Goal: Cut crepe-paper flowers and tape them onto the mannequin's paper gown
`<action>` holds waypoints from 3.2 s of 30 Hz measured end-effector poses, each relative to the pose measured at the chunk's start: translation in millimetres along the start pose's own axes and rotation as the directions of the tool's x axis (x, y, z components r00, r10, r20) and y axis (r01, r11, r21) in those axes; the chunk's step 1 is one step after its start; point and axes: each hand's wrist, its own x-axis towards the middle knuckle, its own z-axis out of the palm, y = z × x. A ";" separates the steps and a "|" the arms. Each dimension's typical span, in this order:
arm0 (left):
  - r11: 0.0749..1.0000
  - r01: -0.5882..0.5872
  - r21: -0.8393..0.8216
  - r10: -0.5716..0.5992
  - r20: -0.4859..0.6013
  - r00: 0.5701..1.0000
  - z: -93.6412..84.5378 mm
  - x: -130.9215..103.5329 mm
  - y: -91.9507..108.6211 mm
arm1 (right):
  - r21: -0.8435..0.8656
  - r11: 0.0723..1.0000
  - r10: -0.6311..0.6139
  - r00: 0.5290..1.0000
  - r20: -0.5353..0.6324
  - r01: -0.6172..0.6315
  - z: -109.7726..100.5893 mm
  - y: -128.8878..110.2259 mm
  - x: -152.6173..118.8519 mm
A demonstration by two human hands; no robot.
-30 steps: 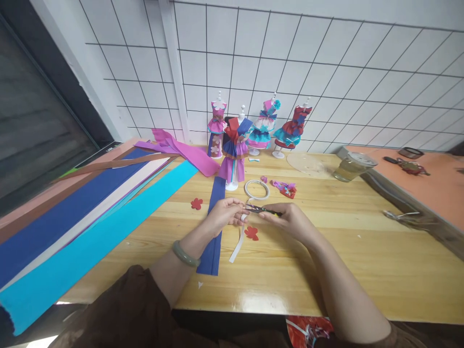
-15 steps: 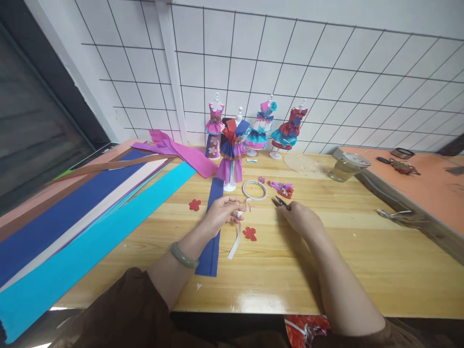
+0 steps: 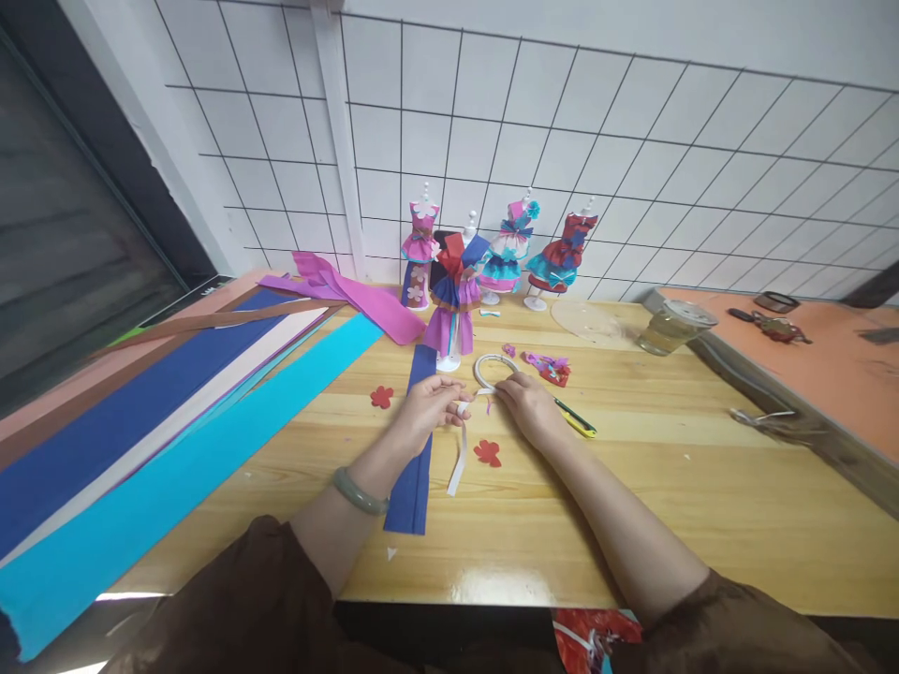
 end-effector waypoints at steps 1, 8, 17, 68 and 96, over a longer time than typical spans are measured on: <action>1.000 -0.010 -0.012 0.009 -0.026 1.000 -1.4 0.8 0.8 | 0.012 1.000 0.003 1.000 -0.006 -0.003 -0.4 2.9 -0.2; 0.997 -0.068 -0.042 0.061 -0.151 0.987 -10.3 9.4 -1.3 | 0.026 0.999 -0.018 1.000 0.011 0.018 -2.4 12.4 0.2; 0.986 -0.163 -0.033 0.152 -0.220 0.964 -14.6 11.8 2.1 | 0.026 1.000 0.011 1.000 -0.005 -0.011 -8.4 8.8 -1.1; 0.982 -0.139 0.130 0.118 0.155 0.981 2.5 -8.1 1.6 | 0.815 0.487 0.067 0.944 0.324 -0.314 -44.7 -42.0 -21.6; 0.989 -0.027 0.143 -0.047 0.490 0.870 3.1 -18.5 0.6 | 0.896 0.200 0.251 0.905 0.345 -0.397 -41.4 -44.4 -19.2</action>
